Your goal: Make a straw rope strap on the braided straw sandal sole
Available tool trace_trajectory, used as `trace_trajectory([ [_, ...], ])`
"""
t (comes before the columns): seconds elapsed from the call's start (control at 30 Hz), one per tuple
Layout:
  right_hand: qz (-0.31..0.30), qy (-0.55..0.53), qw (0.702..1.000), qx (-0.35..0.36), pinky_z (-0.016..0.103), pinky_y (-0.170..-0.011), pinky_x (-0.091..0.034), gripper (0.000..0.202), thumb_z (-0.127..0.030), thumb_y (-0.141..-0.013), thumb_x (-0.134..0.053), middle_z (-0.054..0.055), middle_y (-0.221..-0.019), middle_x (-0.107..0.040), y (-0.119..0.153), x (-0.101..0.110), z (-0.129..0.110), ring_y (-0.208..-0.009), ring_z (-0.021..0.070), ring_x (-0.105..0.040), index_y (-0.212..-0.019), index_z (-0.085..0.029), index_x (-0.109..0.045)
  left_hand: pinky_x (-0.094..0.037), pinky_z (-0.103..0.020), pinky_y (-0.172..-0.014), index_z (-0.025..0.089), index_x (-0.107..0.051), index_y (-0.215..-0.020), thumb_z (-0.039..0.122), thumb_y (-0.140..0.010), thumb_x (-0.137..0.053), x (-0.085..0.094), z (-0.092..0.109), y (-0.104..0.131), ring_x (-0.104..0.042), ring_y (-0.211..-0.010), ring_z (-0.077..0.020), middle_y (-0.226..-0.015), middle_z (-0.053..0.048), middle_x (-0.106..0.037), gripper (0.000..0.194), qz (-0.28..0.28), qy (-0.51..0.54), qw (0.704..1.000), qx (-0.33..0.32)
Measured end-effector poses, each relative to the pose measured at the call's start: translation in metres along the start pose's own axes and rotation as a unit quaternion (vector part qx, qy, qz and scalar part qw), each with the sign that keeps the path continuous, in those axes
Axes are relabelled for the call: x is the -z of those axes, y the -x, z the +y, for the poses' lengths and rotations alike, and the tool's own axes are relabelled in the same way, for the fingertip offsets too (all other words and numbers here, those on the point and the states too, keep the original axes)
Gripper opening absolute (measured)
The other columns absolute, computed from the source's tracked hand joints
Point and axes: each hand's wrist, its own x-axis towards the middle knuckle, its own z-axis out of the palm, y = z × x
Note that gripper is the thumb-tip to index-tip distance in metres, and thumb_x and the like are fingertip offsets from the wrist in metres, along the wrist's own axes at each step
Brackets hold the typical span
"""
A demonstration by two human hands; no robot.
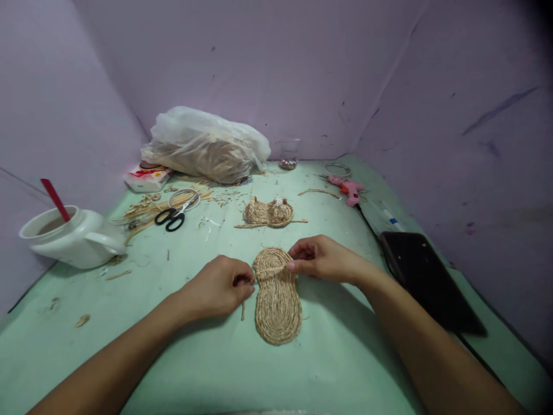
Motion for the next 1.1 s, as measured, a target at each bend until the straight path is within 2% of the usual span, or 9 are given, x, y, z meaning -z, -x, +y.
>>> trace_trajectory([
  [0.17, -0.022, 0.008, 0.999, 0.023, 0.021, -0.047, -0.032, 0.033, -0.039, -0.060, -0.071, -0.001, -0.061, -0.055, -0.004, -0.008, 0.004, -0.053, 0.0096, -0.045, -0.081, -0.014, -0.064, -0.036, -0.022, -0.053, 0.014, -0.065, -0.072, 0.021, -0.072, -0.049, -0.007, -0.006, -0.009, -0.049, -0.055, -0.0112, -0.059, -0.001, -0.059, 0.017, 0.126, 0.074, 0.988, 0.045],
  [0.23, -0.022, 0.004, 1.000, 0.012, 0.021, -0.046, -0.031, 0.029, -0.037, -0.061, -0.070, -0.001, -0.059, -0.054, -0.006, -0.009, 0.005, -0.051, 0.0091, -0.043, -0.076, -0.014, -0.063, -0.038, -0.022, -0.050, 0.014, -0.064, -0.073, 0.022, -0.072, -0.051, -0.011, -0.011, -0.015, -0.049, -0.051, -0.0108, -0.057, 0.000, -0.059, 0.016, 0.150, 0.128, 0.978, 0.067],
  [0.37, -0.007, 0.013, 1.000, 0.001, 0.021, -0.044, -0.029, 0.023, -0.035, -0.064, -0.066, -0.001, -0.057, -0.053, -0.010, -0.011, 0.008, -0.048, 0.0085, -0.040, -0.070, -0.014, -0.062, -0.037, -0.022, -0.045, 0.014, -0.064, -0.071, 0.020, -0.069, -0.051, -0.018, -0.016, -0.025, -0.049, -0.044, -0.0103, -0.050, 0.001, -0.055, 0.014, 0.155, 0.167, 0.969, 0.099],
  [0.53, -0.001, 0.012, 1.000, -0.009, 0.021, -0.042, -0.027, 0.019, -0.033, -0.065, -0.064, -0.002, -0.054, -0.051, -0.010, -0.011, 0.010, -0.046, 0.0076, -0.038, -0.070, -0.014, -0.063, -0.037, -0.021, -0.044, 0.013, -0.065, -0.072, 0.018, -0.067, -0.053, -0.019, -0.014, -0.031, -0.048, -0.043, -0.0091, -0.051, 0.002, -0.054, 0.014, 0.150, 0.194, 0.964, 0.102],
  [0.73, -0.020, -0.036, 0.999, -0.015, 0.021, -0.041, -0.025, 0.018, -0.031, -0.064, -0.065, -0.004, -0.051, -0.046, -0.007, -0.009, 0.006, -0.044, 0.0067, -0.035, -0.069, -0.014, -0.062, -0.037, -0.020, -0.043, 0.013, -0.063, -0.076, 0.019, -0.068, -0.053, -0.023, -0.016, -0.032, -0.046, -0.044, -0.0077, -0.055, 0.002, -0.054, 0.014, 0.172, 0.263, 0.945, 0.092],
  [0.87, -0.029, -0.068, 0.997, -0.027, 0.020, -0.041, -0.025, 0.021, -0.033, -0.062, -0.068, -0.005, -0.049, -0.044, -0.007, -0.009, 0.005, -0.043, 0.0061, -0.034, -0.068, -0.014, -0.061, -0.035, -0.019, -0.042, 0.013, -0.062, -0.075, 0.017, -0.068, -0.052, -0.025, -0.014, -0.031, -0.047, -0.043, -0.0075, -0.050, 0.004, -0.051, 0.012, 0.175, 0.294, 0.934, 0.103],
  [1.1, -0.023, -0.030, 0.999, -0.019, 0.021, -0.041, -0.025, 0.021, -0.033, -0.065, -0.066, -0.004, -0.050, -0.045, -0.008, -0.010, 0.007, -0.044, 0.0065, -0.034, -0.071, -0.013, -0.063, -0.035, -0.018, -0.041, 0.013, -0.061, -0.075, 0.016, -0.068, -0.053, -0.024, -0.009, -0.029, -0.049, -0.044, -0.0075, -0.051, 0.003, -0.053, 0.011, 0.177, 0.303, 0.929, 0.116],
])
